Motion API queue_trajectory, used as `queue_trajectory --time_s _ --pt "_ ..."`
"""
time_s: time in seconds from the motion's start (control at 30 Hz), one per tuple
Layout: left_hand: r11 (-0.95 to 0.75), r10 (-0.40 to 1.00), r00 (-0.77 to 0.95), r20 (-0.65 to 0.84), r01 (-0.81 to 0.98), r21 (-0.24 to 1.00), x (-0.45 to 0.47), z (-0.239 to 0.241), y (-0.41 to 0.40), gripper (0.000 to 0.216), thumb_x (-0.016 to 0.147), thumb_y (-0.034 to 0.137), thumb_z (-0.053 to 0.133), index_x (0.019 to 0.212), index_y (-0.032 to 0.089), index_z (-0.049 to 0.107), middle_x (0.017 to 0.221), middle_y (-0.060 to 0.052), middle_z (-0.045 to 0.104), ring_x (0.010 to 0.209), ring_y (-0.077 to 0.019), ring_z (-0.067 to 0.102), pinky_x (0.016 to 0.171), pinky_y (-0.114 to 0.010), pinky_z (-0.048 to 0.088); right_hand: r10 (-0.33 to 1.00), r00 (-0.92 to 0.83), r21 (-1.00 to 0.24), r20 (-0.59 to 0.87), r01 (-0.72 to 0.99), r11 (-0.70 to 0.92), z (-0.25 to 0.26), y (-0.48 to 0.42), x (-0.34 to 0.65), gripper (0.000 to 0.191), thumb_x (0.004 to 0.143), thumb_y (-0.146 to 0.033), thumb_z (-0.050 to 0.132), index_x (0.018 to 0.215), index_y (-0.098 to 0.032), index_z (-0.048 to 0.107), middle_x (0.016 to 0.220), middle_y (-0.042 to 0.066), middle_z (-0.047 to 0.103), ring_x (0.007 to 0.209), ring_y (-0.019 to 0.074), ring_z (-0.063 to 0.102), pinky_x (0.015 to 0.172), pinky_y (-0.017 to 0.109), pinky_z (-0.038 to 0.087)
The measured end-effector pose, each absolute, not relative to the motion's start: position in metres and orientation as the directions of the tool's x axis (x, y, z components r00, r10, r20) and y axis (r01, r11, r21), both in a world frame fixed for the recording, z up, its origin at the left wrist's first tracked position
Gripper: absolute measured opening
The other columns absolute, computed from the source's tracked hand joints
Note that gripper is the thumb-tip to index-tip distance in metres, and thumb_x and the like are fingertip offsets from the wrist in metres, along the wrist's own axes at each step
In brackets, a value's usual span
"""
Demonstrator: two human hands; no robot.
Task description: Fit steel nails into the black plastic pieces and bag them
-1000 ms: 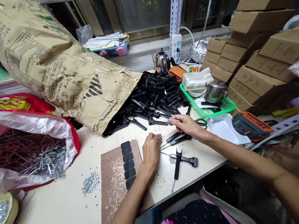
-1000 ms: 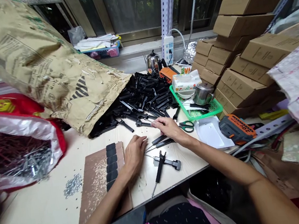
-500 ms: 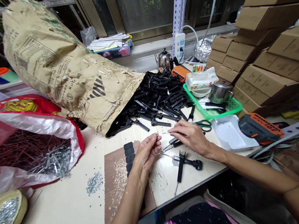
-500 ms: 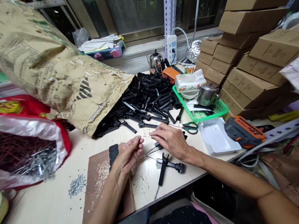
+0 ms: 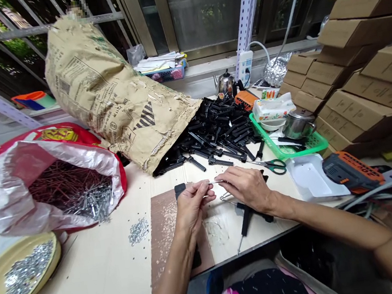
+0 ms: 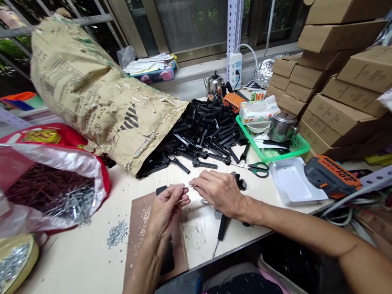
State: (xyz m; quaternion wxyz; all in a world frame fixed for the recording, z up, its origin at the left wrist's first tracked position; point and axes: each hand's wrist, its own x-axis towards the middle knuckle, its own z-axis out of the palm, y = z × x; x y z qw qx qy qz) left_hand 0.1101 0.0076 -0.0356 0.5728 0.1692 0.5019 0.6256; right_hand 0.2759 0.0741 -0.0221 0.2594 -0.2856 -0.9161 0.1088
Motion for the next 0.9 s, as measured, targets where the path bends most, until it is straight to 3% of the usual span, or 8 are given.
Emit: queue_trajectory --time_s 0.13,0.5,0.73,0.9 --pt "0.116 0.883 -0.375 -0.282 -0.409 0.905 0.107 -0.029 0.001 0.029 0.06 0.028 0.08 0.08 0.01 0.069 0.07 -0.004 0.068 0.057 -0.0091 0.062 0.058 -0.02 0.054 0.556 -0.711 -0.269 0.431 0.487 0.831 -0.022 0.066 0.268 0.024 0.095 -0.025 0.04 0.102 -0.023 0.063 0.091 0.004 0.065 0.085 0.0157 0.059 0.073 0.026 0.039" --pt "0.092 0.857 -0.449 -0.253 -0.35 0.932 0.095 -0.034 -0.013 0.032 0.065 0.033 0.076 0.087 0.009 0.069 0.069 -0.004 0.068 0.058 -0.0086 0.061 0.058 -0.018 0.051 0.549 -0.656 -0.173 0.517 0.548 0.818 -0.03 0.052 0.244 0.019 0.094 -0.026 0.044 0.093 -0.019 0.062 0.083 0.002 0.064 0.073 0.0126 0.056 0.065 0.026 0.035" --pt "0.062 0.85 -0.443 -0.285 -0.453 0.889 0.09 -0.037 -0.018 0.033 0.059 0.032 0.08 0.08 0.009 0.069 0.065 -0.003 0.068 0.054 -0.008 0.061 0.055 -0.017 0.05 0.482 -0.665 -0.09 0.571 0.533 0.842 -0.036 0.051 0.234 0.02 0.095 -0.028 0.045 0.087 -0.021 0.062 0.078 0.0 0.062 0.071 0.0121 0.053 0.064 0.027 0.032" --pt "0.065 0.854 -0.413 -0.316 -0.518 0.853 0.085 -0.039 -0.021 0.037 0.054 0.03 0.083 0.079 0.008 0.068 0.066 -0.004 0.068 0.055 -0.0086 0.062 0.058 -0.018 0.052 0.511 -0.65 -0.169 0.563 0.514 0.841 -0.037 0.048 0.228 0.021 0.095 -0.028 0.044 0.088 -0.02 0.062 0.078 0.001 0.063 0.072 0.0115 0.055 0.063 0.026 0.032"
